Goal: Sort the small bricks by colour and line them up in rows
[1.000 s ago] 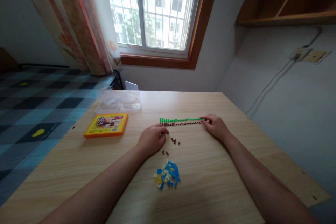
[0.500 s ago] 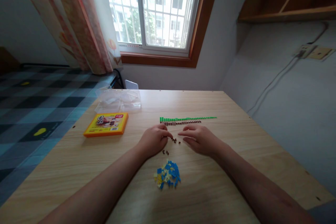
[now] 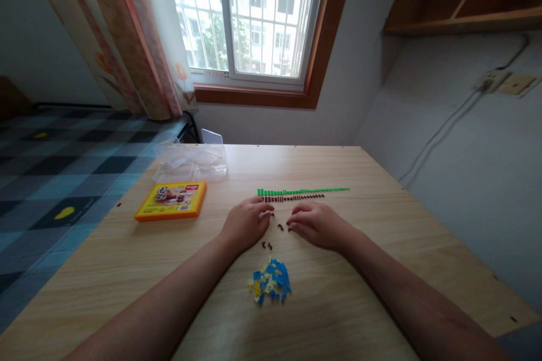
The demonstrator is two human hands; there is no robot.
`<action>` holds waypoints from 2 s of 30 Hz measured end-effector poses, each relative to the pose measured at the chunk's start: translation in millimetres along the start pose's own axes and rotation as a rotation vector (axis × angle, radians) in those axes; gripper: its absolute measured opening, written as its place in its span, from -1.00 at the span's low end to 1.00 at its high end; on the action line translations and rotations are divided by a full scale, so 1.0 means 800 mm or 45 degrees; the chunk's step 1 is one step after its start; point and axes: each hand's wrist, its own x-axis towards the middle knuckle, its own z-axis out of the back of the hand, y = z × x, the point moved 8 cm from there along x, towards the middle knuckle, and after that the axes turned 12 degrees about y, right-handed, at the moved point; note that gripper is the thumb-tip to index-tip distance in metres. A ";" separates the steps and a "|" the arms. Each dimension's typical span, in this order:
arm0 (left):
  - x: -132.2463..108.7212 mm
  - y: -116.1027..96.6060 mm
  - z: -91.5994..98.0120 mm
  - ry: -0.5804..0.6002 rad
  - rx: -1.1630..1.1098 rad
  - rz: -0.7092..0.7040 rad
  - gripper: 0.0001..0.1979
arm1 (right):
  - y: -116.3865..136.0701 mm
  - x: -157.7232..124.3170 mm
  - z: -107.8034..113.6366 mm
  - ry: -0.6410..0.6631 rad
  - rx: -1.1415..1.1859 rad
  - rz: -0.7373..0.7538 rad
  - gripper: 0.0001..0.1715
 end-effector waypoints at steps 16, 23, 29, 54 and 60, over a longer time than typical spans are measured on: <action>0.002 -0.003 -0.004 0.058 0.055 -0.034 -0.80 | -0.049 -0.030 0.018 -0.061 -0.014 -0.187 -0.86; 0.003 -0.005 -0.005 0.084 0.053 -0.045 -0.79 | -0.055 -0.029 0.014 -0.018 -0.002 -0.240 -0.85; 0.003 -0.004 -0.005 0.103 0.080 -0.024 -0.81 | -0.077 -0.040 0.027 -0.068 -0.028 -0.322 -0.82; 0.001 -0.003 -0.006 0.106 0.082 -0.024 -0.92 | -0.177 -0.070 0.038 -0.215 -0.104 -0.727 -0.76; 0.002 -0.004 -0.004 0.102 0.066 -0.027 -0.92 | -0.178 -0.070 0.038 -0.224 -0.095 -0.747 -0.77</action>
